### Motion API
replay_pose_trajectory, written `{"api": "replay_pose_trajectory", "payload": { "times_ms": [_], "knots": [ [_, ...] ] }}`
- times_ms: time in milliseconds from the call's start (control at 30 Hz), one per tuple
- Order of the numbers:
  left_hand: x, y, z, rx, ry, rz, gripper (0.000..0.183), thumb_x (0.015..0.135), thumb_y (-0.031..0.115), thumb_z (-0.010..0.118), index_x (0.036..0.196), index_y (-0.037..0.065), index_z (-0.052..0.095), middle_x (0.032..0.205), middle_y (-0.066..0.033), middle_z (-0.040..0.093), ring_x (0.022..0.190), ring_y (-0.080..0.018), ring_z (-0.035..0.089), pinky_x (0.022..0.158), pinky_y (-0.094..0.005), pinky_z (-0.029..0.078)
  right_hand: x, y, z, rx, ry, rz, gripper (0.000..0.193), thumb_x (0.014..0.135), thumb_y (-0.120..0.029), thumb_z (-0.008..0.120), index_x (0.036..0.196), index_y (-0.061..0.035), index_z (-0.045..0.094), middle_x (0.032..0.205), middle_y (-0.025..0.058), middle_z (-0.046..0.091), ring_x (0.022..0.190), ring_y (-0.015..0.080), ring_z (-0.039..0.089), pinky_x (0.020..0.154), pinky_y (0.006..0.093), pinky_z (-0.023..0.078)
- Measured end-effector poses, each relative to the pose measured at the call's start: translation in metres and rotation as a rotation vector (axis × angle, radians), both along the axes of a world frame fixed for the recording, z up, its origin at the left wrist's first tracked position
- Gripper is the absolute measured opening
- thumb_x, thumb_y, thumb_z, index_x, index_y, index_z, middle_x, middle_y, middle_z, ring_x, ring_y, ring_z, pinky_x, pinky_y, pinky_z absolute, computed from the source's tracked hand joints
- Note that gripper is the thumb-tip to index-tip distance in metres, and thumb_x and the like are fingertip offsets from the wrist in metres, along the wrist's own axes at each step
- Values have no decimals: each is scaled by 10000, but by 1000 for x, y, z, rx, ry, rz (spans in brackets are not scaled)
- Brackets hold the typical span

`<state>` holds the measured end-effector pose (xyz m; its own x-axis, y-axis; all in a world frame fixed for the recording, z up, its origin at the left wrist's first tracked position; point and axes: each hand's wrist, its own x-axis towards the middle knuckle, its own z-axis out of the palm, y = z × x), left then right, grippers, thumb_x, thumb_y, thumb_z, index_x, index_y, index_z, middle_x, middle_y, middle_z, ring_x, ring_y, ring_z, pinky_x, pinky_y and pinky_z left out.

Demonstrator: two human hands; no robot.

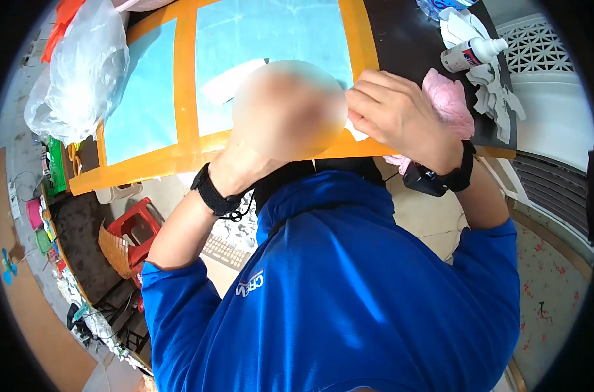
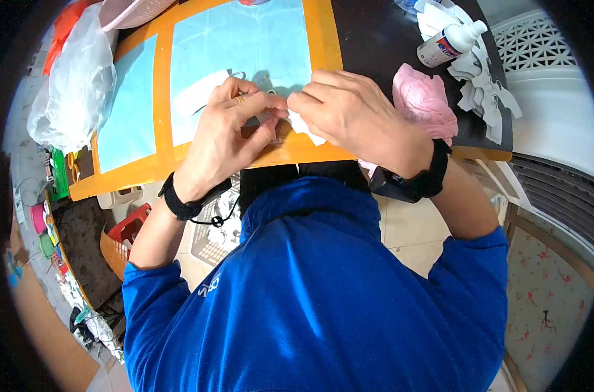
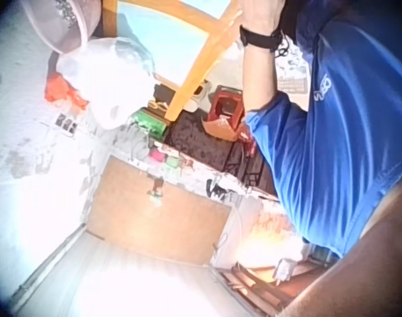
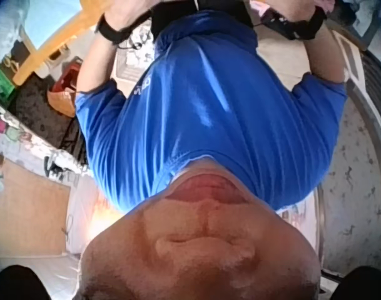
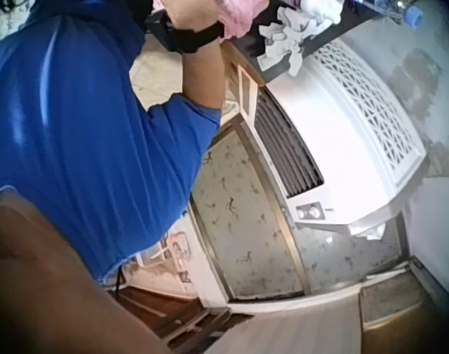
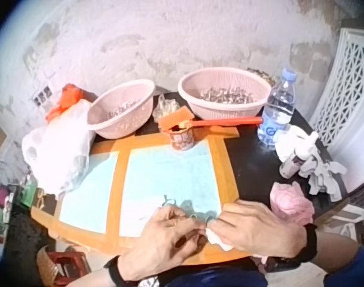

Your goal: The recorder is manually inserting metal eyelets or decorative rings into a pre-cut shoe upper component on a work surface.

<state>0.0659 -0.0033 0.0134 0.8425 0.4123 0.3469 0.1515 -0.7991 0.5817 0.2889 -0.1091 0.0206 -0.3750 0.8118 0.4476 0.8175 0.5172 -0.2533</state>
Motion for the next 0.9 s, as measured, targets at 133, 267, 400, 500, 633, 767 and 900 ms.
{"api": "replay_pose_trajectory", "payload": {
  "times_ms": [133,267,400,500,633,767,900],
  "knots": [
    [-2,-5,4,-163,-35,24,226,849,99,746,1075,90,744,829,-33,738,977,-281,609,952,-405,487,-1,-3,-2,15,-49,-31,238,808,-80,773,988,-76,618,819,69,592,837,261,661,719,398,566],
    [-2,-10,6,-134,-58,59,202,856,110,765,1056,85,749,818,-41,729,936,-271,593,958,-380,484,-5,-4,-1,6,12,-85,287,817,-72,772,1055,-81,611,828,77,592,801,272,666,703,403,565],
    [-1,-19,-6,-529,-204,246,164,903,94,795,1052,60,737,870,-41,732,929,-184,590,888,-329,500,-3,-3,-4,4,59,-69,314,830,-63,763,1099,-83,602,839,88,600,785,285,670,692,410,568],
    [1,-21,-11,-755,-368,382,141,930,90,808,1041,45,731,926,-28,736,929,-138,586,842,-303,506,-2,-3,-4,-20,64,-58,307,838,-62,758,1101,-78,601,847,99,609,799,292,676,685,412,572],
    [0,-7,1,-455,-434,349,158,904,85,821,1039,65,741,943,-43,731,926,-201,625,851,-334,531,0,-2,-8,-21,87,-62,292,860,-64,754,1105,-78,596,859,106,628,814,298,691,685,419,576],
    [5,-8,1,-41,-74,80,218,829,99,843,1033,92,766,983,-45,746,1044,-271,632,906,-419,529,1,-1,-9,-69,154,-92,272,889,-56,746,1103,-85,580,869,91,655,798,300,706,693,425,575],
    [5,-1,-9,103,-60,31,193,824,128,853,1009,102,807,993,-26,755,1045,-260,628,925,-409,497,0,-1,-7,-152,276,-100,271,895,-53,745,1094,-85,564,854,81,675,778,296,709,692,416,574]
  ]
}}
